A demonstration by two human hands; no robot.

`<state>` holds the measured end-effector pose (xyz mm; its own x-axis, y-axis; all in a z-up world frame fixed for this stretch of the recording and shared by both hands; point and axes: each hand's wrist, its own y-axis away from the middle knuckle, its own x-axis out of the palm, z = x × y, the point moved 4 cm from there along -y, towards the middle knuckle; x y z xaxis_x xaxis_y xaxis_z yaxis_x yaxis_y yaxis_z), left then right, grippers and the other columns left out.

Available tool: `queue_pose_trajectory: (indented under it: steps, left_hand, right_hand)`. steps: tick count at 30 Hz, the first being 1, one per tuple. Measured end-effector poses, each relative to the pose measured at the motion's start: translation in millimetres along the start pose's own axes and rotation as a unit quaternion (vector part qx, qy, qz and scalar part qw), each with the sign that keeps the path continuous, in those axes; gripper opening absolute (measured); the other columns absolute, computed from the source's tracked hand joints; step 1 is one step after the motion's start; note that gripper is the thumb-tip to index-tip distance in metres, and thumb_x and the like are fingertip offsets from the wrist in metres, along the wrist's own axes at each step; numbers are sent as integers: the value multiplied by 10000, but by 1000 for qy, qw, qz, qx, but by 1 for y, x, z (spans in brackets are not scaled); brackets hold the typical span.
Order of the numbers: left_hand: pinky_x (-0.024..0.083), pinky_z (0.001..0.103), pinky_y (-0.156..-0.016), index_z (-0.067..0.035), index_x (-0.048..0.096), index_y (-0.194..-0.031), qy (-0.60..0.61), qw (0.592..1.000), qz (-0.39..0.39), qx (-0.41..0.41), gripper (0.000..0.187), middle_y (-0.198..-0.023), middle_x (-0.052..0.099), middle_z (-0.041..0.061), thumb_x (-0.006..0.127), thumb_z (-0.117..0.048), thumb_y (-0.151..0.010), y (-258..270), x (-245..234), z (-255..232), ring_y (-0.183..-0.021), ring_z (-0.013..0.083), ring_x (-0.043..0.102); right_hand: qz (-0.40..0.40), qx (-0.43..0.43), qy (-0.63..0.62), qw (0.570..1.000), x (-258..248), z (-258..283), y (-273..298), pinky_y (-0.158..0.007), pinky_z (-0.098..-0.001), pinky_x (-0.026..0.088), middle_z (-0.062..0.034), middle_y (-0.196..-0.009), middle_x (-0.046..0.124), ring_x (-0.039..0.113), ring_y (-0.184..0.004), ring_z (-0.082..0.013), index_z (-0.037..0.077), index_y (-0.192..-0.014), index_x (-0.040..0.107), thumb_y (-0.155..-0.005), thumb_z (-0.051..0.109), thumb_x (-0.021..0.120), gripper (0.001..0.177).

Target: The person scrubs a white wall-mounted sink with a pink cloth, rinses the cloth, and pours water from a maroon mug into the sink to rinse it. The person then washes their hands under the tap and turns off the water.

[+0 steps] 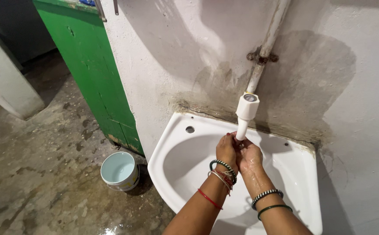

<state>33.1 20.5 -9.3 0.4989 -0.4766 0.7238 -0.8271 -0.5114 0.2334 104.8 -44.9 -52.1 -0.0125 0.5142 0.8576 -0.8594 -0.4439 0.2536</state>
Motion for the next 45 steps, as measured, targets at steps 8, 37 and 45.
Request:
queue_pose_trajectory:
  steps: [8,37,45]
  left_hand:
    - [551,279,-789,32,681,-1046,33,999,-1,40,334,-894,677,70,456,-213,-1075,-7,-10,3,-811,145,629]
    - [496,306,-730,11,743,-1111,-91,994,8,52,407,-888,652,90,494,-310,-1093,25,-8,16,-792,190,586]
    - [476,278,-899,-57,618,-1261,-34,997,5,65,348,-1140,676,45,529,-304,-1032,-12,21,-18,-1057,180,577]
  right_hand:
    - [35,34,-27,998,0,-17,-5,-920,-347,558,-144,-1017,625,631,-938,-233,-37,-1062,561,-1027,79,444,168]
    - [-22,3,-21,1000,-28,-8,33,-893,-345,564,-109,-939,622,631,-894,-221,20,-958,582,-1076,88,430,205]
    - [76,-112,55,989,141,128,72,-461,-266,408,-81,-710,493,440,-531,-154,37,-834,508,-1031,81,488,202]
